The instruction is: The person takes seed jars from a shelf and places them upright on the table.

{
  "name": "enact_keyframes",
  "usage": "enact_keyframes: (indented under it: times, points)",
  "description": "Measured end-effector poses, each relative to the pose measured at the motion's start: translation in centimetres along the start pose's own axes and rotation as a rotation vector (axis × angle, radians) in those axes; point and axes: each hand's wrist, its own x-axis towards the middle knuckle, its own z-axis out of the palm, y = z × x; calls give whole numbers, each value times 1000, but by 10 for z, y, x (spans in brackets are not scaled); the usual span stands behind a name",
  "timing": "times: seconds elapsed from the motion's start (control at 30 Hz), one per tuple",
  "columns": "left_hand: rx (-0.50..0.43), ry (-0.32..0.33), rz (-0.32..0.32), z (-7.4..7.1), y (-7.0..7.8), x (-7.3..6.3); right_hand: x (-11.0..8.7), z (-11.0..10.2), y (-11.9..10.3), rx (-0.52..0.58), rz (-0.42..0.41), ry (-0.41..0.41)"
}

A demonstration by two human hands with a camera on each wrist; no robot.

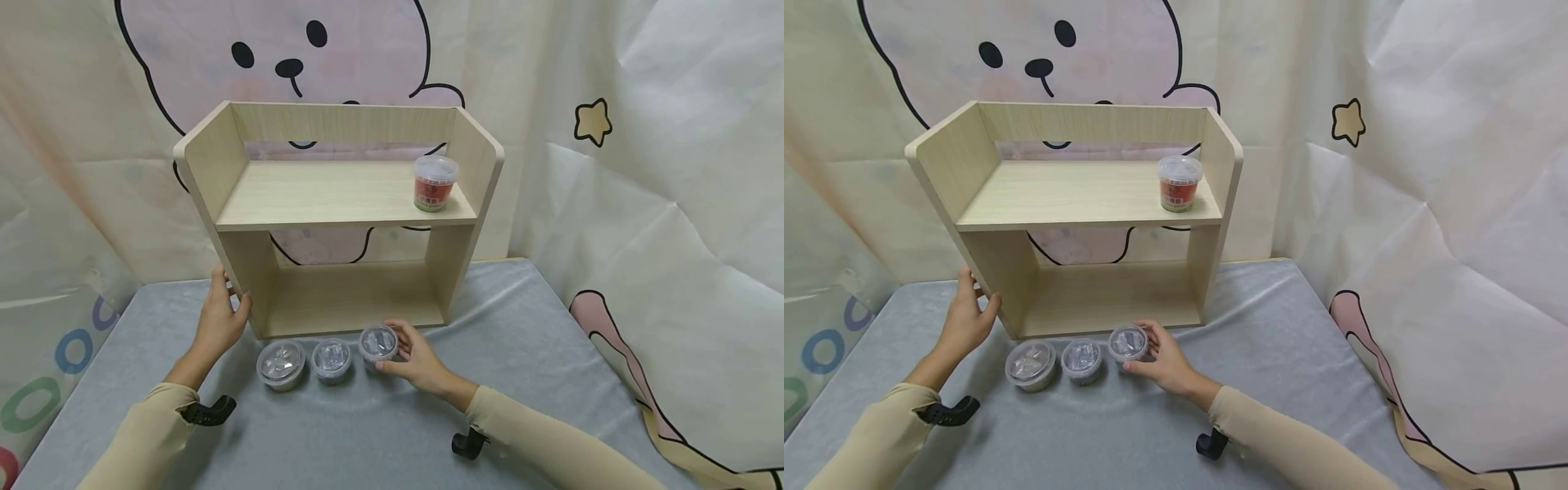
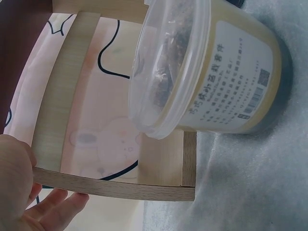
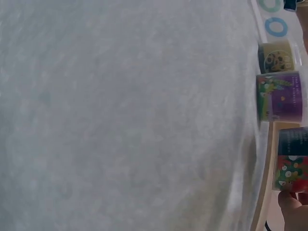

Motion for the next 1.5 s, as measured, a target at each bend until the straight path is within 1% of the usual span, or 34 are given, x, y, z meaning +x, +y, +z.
enact_keyframes:
  times: [0.27,0.5,0.87,1.07,1.3,1.5]
  points:
    - [0,-7,-3,-2,5,1,4,0,9,11,11,-3]
    - [-1,-1,8,0,3,4,5,-2,16,22,15,-16]
    - [-5,-2,8,0,5,3,4,-4,26,29,44,-59]
    - [-5,-2,10,2,3,1,3,-5,29,31,54,-70]
    - [-12,4,2,2,3,0,3,-6,31,43,46,-86]
    - [-8,12,7,2,1,-1,3,-7,30,58,30,-122]
